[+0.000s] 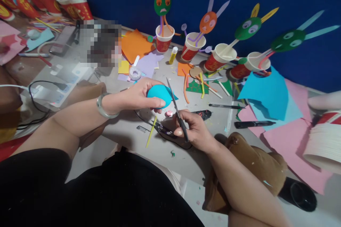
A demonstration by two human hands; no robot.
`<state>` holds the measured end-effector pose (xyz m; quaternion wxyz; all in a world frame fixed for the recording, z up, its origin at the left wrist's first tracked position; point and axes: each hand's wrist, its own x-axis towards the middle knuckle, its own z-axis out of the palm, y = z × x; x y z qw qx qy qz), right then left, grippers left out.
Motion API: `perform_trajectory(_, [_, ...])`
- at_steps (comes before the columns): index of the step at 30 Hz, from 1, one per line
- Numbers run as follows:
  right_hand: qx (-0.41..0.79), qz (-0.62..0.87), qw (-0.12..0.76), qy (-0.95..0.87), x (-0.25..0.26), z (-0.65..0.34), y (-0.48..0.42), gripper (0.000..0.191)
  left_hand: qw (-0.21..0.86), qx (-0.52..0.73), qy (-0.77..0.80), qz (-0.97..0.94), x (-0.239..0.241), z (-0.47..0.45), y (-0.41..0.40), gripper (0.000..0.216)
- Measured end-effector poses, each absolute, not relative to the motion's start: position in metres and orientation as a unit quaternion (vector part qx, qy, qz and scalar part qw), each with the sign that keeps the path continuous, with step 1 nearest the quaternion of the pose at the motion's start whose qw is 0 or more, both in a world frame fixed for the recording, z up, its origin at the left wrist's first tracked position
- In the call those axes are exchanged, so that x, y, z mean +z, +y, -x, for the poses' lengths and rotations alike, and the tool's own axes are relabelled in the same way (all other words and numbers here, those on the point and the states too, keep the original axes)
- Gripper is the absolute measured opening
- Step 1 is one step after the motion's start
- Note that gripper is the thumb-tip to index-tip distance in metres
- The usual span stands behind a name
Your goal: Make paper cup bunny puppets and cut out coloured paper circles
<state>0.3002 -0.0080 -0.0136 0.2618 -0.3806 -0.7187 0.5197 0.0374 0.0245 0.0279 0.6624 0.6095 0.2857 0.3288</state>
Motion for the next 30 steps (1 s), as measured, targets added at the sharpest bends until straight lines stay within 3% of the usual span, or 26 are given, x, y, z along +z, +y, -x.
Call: perform_trajectory(30, [0.541, 0.396, 0.258, -0.696, 0.003, -0.296, -0.011, 0.082, 0.659, 0.329, 0.287, -0.612, 0.028, -0.037, 0.026, 0.026])
